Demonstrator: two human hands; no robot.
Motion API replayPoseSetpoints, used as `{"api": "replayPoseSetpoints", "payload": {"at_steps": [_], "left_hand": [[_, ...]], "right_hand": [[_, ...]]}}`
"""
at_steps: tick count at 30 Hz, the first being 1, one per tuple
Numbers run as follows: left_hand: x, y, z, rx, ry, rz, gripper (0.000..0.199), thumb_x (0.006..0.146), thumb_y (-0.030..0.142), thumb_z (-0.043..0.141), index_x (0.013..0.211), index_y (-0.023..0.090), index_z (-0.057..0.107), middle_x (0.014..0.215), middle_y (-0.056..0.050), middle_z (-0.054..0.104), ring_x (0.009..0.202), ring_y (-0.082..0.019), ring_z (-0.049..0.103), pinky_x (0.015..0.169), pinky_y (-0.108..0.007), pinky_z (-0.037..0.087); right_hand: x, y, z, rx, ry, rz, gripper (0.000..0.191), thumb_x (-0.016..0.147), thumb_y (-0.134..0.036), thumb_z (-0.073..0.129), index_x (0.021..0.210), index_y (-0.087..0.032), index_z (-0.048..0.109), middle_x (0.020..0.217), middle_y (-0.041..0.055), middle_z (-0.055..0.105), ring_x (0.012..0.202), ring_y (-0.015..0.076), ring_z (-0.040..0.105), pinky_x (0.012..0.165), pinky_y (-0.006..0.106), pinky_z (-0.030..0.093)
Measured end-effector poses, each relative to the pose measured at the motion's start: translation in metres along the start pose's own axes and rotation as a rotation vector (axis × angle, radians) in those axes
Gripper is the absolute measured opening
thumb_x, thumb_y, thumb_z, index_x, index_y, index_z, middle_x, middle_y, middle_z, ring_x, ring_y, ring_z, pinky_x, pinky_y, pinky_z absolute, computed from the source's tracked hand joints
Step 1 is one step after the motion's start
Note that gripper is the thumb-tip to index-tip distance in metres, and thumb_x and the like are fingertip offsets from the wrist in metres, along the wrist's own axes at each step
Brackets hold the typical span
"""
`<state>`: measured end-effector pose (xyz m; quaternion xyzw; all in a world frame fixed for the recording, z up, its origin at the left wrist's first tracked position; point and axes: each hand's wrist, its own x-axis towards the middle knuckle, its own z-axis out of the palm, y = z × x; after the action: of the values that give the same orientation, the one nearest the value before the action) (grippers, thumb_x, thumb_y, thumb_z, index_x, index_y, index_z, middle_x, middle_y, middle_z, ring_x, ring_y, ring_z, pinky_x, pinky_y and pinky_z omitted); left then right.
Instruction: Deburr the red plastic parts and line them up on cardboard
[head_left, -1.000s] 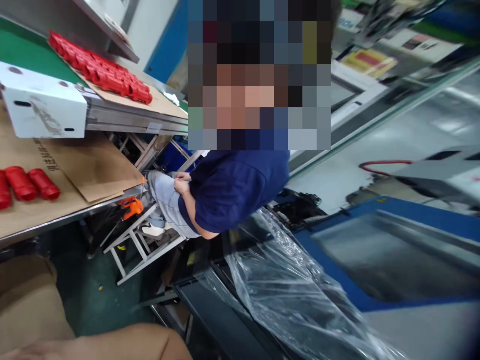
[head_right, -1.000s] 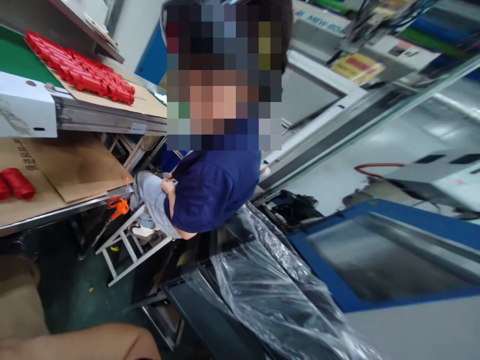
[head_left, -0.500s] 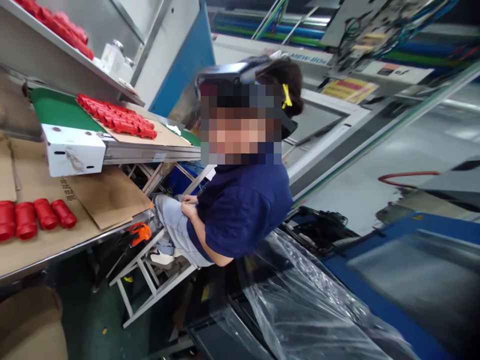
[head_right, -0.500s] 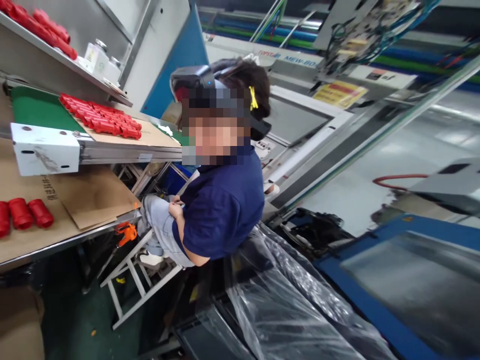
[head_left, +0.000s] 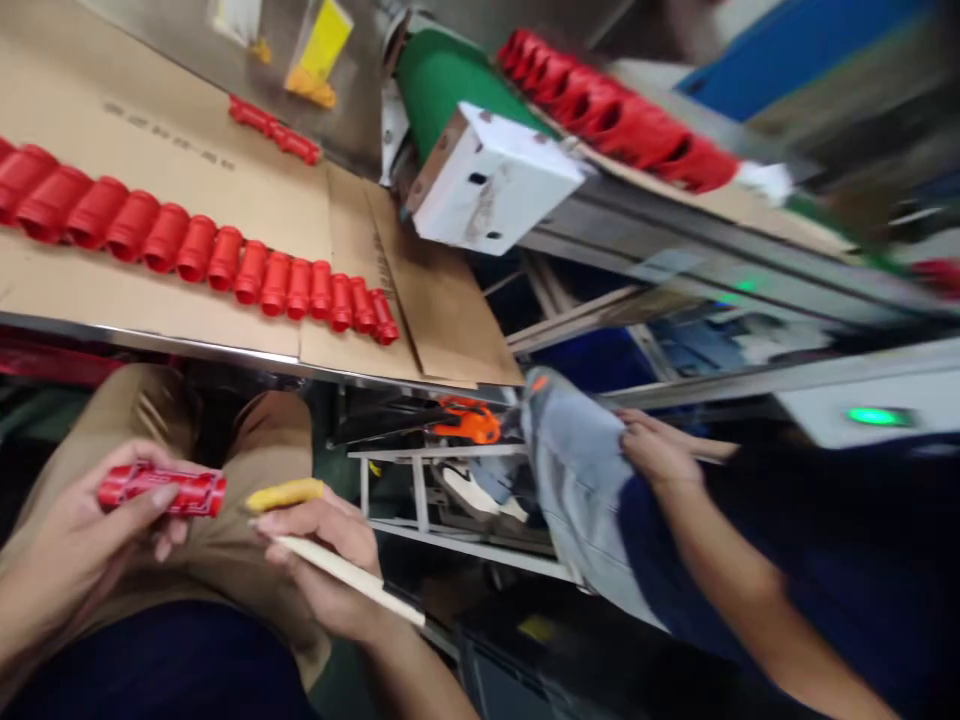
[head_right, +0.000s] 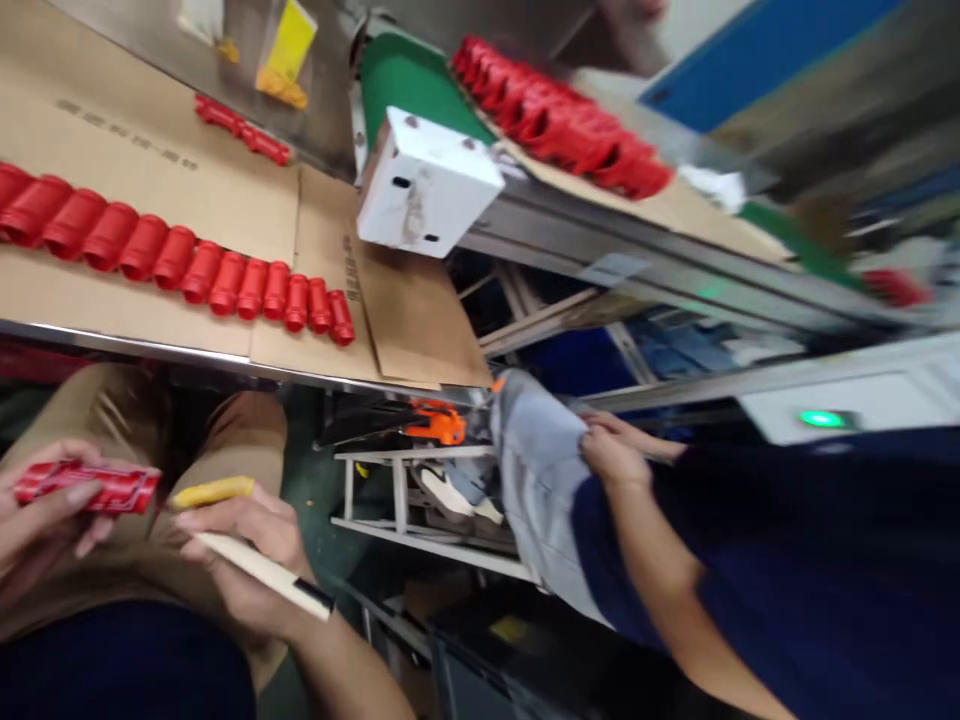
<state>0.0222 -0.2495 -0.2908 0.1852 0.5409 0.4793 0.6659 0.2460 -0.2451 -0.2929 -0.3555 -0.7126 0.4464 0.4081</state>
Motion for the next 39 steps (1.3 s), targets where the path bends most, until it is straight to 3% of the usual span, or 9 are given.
{"api": "replayPoseSetpoints", "payload": {"at_steps": [3, 7, 12, 23, 28, 30, 33, 36, 39], "left_hand": [[0.003, 0.002, -0.001, -0.019, 0.019, 0.029, 0.045, 0.073, 0.041, 0.098, 0.093, 0.020, 0.065, 0.082, -0.001, 0.079, 0.055, -0.013, 0.063, 0.048, -0.022, 0.052], [0.006, 0.004, 0.006, 0.050, 0.033, 0.060, 0.053, 0.070, 0.050, 0.099, 0.094, 0.020, 0.062, 0.087, -0.005, 0.083, 0.053, -0.013, 0.065, 0.049, -0.023, 0.056], [0.006, 0.002, 0.002, 0.119, 0.023, 0.074, 0.059, 0.069, 0.058, 0.098, 0.095, 0.020, 0.061, 0.081, -0.004, 0.081, 0.052, -0.014, 0.066, 0.050, -0.023, 0.057], [0.007, -0.001, 0.001, 0.092, 0.010, 0.075, 0.052, 0.073, 0.052, 0.097, 0.095, 0.021, 0.061, 0.098, -0.009, 0.085, 0.051, -0.015, 0.066, 0.049, -0.026, 0.057], [0.009, 0.000, 0.000, 0.144, -0.036, 0.051, 0.047, 0.076, 0.053, 0.093, 0.093, 0.022, 0.063, 0.062, -0.001, 0.073, 0.045, -0.014, 0.059, 0.042, -0.021, 0.048], [0.010, 0.001, 0.000, 0.135, -0.062, -0.011, 0.049, 0.076, 0.058, 0.092, 0.090, 0.022, 0.063, 0.050, 0.002, 0.064, 0.042, -0.012, 0.054, 0.040, -0.017, 0.042], [0.011, 0.000, -0.001, 0.120, -0.072, -0.098, 0.056, 0.072, 0.068, 0.091, 0.086, 0.022, 0.064, 0.046, 0.003, 0.059, 0.038, -0.010, 0.050, 0.037, -0.015, 0.038], [0.013, -0.004, -0.002, 0.153, -0.071, -0.100, 0.059, 0.069, 0.072, 0.091, 0.084, 0.022, 0.064, 0.045, 0.002, 0.059, 0.036, -0.011, 0.050, 0.036, -0.017, 0.039], [0.011, -0.007, 0.000, 0.188, -0.078, -0.029, 0.055, 0.071, 0.067, 0.091, 0.087, 0.023, 0.064, 0.048, 0.001, 0.063, 0.036, -0.013, 0.051, 0.037, -0.019, 0.040]], "right_hand": [[0.005, 0.006, 0.000, -0.091, 0.114, -0.178, 0.017, 0.104, -0.021, 0.073, 0.121, -0.017, 0.076, 0.109, 0.0123, 0.086, 0.103, 0.0215, 0.082, 0.090, 0.033, 0.068], [0.014, 0.004, 0.000, -0.208, 0.101, -0.324, 0.027, 0.104, -0.013, 0.070, 0.130, -0.015, 0.073, 0.112, 0.0128, 0.085, 0.102, 0.0222, 0.082, 0.094, 0.035, 0.068], [0.019, 0.008, 0.001, -0.248, 0.090, -0.357, 0.029, 0.104, -0.010, 0.068, 0.132, -0.015, 0.071, 0.111, 0.0120, 0.085, 0.102, 0.0222, 0.082, 0.091, 0.035, 0.068], [0.019, 0.009, -0.005, -0.227, 0.043, -0.299, 0.027, 0.101, -0.011, 0.072, 0.128, -0.015, 0.073, 0.114, 0.0128, 0.084, 0.103, 0.0216, 0.080, 0.094, 0.034, 0.068], [0.026, 0.006, -0.019, -0.321, -0.193, -0.289, 0.020, 0.110, -0.025, 0.063, 0.124, -0.012, 0.070, 0.116, 0.0157, 0.081, 0.106, 0.0208, 0.078, 0.091, 0.029, 0.067], [0.030, 0.003, -0.022, -0.493, -0.268, -0.380, 0.021, 0.112, -0.025, 0.059, 0.121, -0.011, 0.071, 0.115, 0.0154, 0.080, 0.095, 0.0192, 0.077, 0.084, 0.027, 0.066], [0.031, 0.004, -0.021, -0.699, -0.271, -0.469, 0.019, 0.112, -0.024, 0.057, 0.114, -0.015, 0.073, 0.109, 0.0107, 0.081, 0.079, 0.0173, 0.072, 0.065, 0.025, 0.062], [0.026, 0.013, -0.018, -0.577, -0.244, -0.463, 0.020, 0.112, -0.028, 0.057, 0.119, -0.015, 0.070, 0.110, 0.0114, 0.082, 0.087, 0.0176, 0.076, 0.076, 0.025, 0.065], [0.021, 0.023, -0.013, -0.302, -0.157, -0.292, 0.020, 0.112, -0.029, 0.058, 0.124, -0.016, 0.067, 0.106, 0.0099, 0.083, 0.095, 0.0166, 0.080, 0.090, 0.027, 0.065]]}}
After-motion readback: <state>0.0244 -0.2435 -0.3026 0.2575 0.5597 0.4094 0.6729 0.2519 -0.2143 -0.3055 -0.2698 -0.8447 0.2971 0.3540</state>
